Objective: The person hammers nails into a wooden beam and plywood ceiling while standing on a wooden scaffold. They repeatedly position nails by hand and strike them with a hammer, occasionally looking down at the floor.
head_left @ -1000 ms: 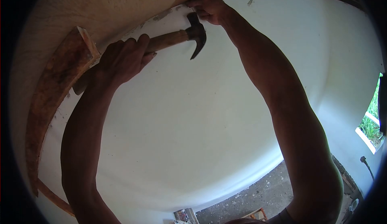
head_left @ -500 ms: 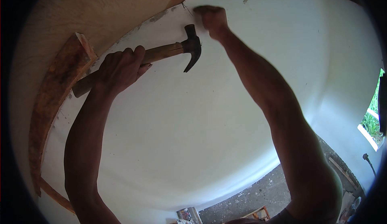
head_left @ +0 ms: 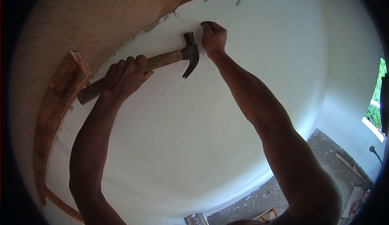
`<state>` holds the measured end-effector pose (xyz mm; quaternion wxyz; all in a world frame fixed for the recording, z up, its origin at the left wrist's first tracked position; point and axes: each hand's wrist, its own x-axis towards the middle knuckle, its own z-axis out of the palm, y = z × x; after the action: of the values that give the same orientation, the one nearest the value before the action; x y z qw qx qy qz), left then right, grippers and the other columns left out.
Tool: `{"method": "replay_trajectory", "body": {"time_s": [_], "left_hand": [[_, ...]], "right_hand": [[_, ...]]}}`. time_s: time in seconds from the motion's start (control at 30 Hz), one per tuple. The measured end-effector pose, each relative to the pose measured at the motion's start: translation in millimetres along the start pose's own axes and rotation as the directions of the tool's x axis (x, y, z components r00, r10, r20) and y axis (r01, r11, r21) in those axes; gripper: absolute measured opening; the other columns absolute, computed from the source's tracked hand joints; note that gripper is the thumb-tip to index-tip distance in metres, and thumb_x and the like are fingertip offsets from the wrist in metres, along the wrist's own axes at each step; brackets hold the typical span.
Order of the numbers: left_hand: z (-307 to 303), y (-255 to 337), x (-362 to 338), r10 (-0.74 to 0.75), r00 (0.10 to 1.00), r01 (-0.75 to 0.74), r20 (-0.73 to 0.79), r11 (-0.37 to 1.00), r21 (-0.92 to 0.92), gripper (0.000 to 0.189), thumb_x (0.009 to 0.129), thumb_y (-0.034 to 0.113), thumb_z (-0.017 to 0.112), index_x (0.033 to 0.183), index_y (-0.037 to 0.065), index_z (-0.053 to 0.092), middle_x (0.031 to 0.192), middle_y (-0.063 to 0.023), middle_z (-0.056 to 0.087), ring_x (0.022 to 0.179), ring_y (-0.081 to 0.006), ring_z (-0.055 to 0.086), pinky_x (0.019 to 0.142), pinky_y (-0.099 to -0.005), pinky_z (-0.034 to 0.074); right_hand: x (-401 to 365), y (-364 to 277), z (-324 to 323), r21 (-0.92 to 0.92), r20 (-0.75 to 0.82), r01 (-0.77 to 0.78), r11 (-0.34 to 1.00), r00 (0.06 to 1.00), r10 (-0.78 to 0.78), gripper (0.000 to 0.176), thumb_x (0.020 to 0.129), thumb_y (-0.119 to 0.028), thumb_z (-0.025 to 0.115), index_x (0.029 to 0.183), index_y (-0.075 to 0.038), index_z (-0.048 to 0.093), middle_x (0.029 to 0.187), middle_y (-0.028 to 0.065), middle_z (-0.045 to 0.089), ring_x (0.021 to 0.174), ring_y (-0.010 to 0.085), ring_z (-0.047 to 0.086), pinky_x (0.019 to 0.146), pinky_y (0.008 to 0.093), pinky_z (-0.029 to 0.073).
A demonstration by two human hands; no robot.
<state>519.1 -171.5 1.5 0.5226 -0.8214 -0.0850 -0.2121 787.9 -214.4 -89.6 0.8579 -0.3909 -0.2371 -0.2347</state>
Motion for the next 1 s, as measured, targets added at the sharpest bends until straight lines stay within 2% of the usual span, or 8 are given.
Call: {"method": "replay_trajectory", "body": {"time_s": [0.2,0.3,0.4,0.5,0.6,0.7,0.9,1.0], "left_hand": [[7.8,-9.3,14.8,-0.084,0.995,0.083,-0.044,0.996,-0.030,0.036,0.083,0.033,0.066,0.086,0.003,0.046,0.068,-0.0188,0.059,0.062,-0.0348,0.064,0.053,-0.0423,0.053],[12.5,-0.7,2.2,0.014,1.000,-0.015,-0.024,0.999,-0.030,0.036,0.083,0.033,0.065,0.085,0.003,0.046,0.069,-0.0200,0.059,0.062,-0.0348,0.064,0.053,-0.0423,0.052],[5.9,-3.1,0.0,0.026,0.999,-0.024,0.044,0.999,-0.044,0.036,0.085,0.033,0.063,0.085,0.003,0.045,0.070,-0.0208,0.059,0.063,-0.0354,0.064,0.052,-0.0424,0.052],[9.1,-12.3,17.3,-0.129,0.992,0.129,-0.010,0.991,-0.024,0.035,0.085,0.033,0.062,0.085,0.003,0.045,0.069,-0.0195,0.059,0.063,-0.0361,0.063,0.052,-0.0424,0.052],[13.2,-5.5,6.8,-0.089,0.996,0.087,-0.031,0.994,-0.067,0.035,0.085,0.032,0.063,0.086,0.002,0.046,0.069,-0.0190,0.059,0.062,-0.0365,0.063,0.052,-0.0421,0.052],[9.5,-9.2,-7.6,0.067,0.998,-0.066,0.011,0.996,-0.063,0.035,0.086,0.033,0.062,0.087,0.001,0.047,0.069,-0.0208,0.060,0.063,-0.0371,0.063,0.053,-0.0423,0.053],[1.1,-9.4,20.6,-0.127,0.992,0.127,0.005,0.991,-0.051,0.035,0.084,0.032,0.063,0.087,0.000,0.048,0.069,-0.0222,0.062,0.067,-0.0357,0.065,0.054,-0.0421,0.053],[0.6,-6.6,9.0,-0.011,1.000,0.012,0.028,1.000,-0.021,0.036,0.086,0.034,0.061,0.087,0.000,0.048,0.070,-0.0227,0.062,0.066,-0.0364,0.064,0.054,-0.0421,0.053]], "right_hand": [[0.0,-0.7,1.1,-0.059,-0.018,0.054,0.997,0.998,-0.055,0.024,0.081,-0.014,0.052,0.089,0.001,0.069,0.069,0.0089,0.065,0.063,0.0126,0.056,0.063,0.0277,0.045],[2.2,1.1,2.5,-0.065,-0.026,0.035,0.997,0.999,-0.036,0.022,0.080,-0.016,0.053,0.082,-0.003,0.069,0.074,0.0188,0.065,0.070,0.0333,0.064,0.068,0.0381,0.050],[1.5,2.4,1.4,-0.031,-0.016,0.024,0.999,1.000,-0.025,0.022,0.080,-0.017,0.053,0.081,-0.003,0.069,0.075,0.0191,0.065,0.071,0.0342,0.064,0.068,0.0390,0.050],[-0.8,5.3,5.5,-0.054,-0.042,0.060,0.997,0.997,-0.062,0.022,0.080,-0.018,0.052,0.082,-0.003,0.069,0.075,0.0194,0.065,0.071,0.0343,0.064,0.068,0.0398,0.050],[-2.5,2.1,6.2,-0.067,-0.028,0.081,0.994,0.996,-0.083,0.024,0.081,-0.014,0.051,0.088,0.001,0.069,0.067,0.0108,0.065,0.060,0.0134,0.057,0.062,0.0282,0.046],[-0.6,1.2,2.6,-0.100,-0.020,0.065,0.993,0.998,-0.067,0.024,0.081,-0.014,0.052,0.088,0.001,0.069,0.068,0.0119,0.065,0.061,0.0144,0.059,0.062,0.0285,0.046],[0.3,3.2,3.9,-0.104,-0.037,0.117,0.988,0.992,-0.121,0.025,0.080,-0.016,0.052,0.089,0.000,0.069,0.069,0.0130,0.066,0.061,0.0181,0.060,0.064,0.0300,0.047],[-1.3,-2.5,0.7,-0.091,-0.024,0.049,0.995,0.998,-0.052,0.022,0.080,-0.017,0.051,0.082,-0.004,0.068,0.077,0.0195,0.065,0.074,0.0355,0.064,0.069,0.0407,0.050]]}}
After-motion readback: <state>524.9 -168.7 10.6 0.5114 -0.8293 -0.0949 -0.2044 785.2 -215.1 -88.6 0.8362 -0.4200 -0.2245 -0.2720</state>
